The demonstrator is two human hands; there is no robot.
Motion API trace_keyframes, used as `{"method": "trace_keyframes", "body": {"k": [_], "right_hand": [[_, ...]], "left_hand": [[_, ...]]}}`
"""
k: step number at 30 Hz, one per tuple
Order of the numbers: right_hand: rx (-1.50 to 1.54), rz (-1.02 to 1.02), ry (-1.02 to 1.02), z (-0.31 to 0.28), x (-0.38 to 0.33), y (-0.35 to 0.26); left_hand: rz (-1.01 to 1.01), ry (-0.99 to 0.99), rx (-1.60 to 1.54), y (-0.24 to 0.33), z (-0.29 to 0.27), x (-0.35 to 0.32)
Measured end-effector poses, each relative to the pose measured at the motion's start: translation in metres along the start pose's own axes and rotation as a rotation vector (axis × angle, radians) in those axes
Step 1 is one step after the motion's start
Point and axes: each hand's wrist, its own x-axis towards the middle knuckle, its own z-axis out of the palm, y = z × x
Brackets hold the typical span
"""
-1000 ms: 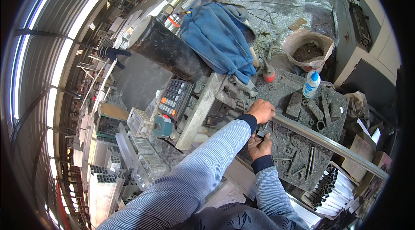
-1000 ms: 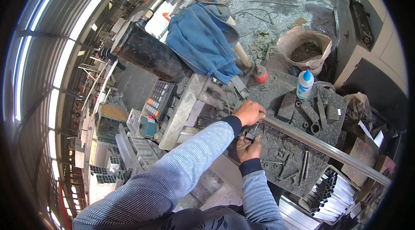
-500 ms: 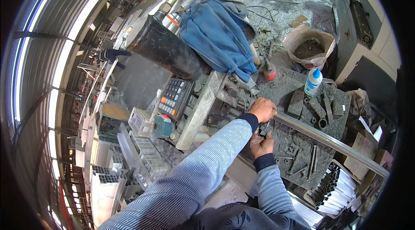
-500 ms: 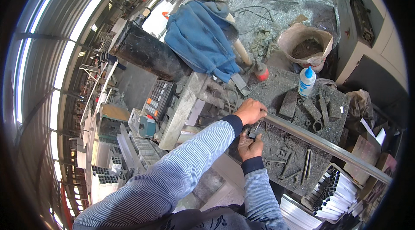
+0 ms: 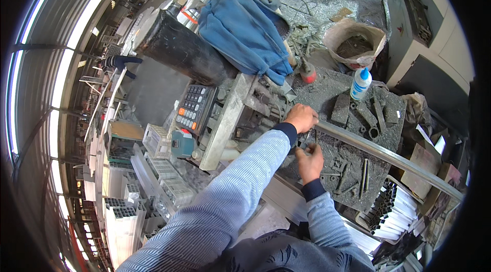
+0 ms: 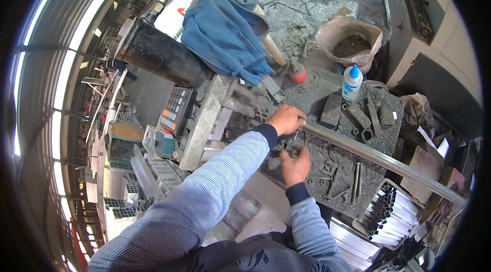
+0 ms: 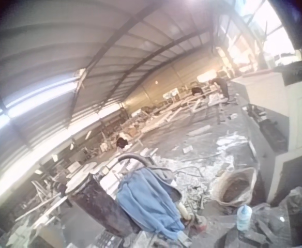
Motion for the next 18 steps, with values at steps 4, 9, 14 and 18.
{"method": "trace_keyframes", "body": {"k": [4, 9, 14, 18], "right_hand": [[-0.44, -0.077, -0.02, 0.012, 0.005, -0.024], [-0.527, -0.039, -0.038, 0.023, 0.016, -0.035], [-0.544, -0.022, -0.047, 0.026, 0.02, -0.037], [-0.55, -0.015, -0.067, 0.03, 0.025, -0.039]], "left_hand": [[0.023, 0.032, 0.013, -0.002, 0.002, 0.001], [0.003, 0.014, -0.028, -0.001, 0.001, 0.001], [0.01, 0.013, -0.039, 0.0, -0.002, 0.0], [-0.004, -0.01, -0.038, 0.001, -0.005, 0.0]]}}
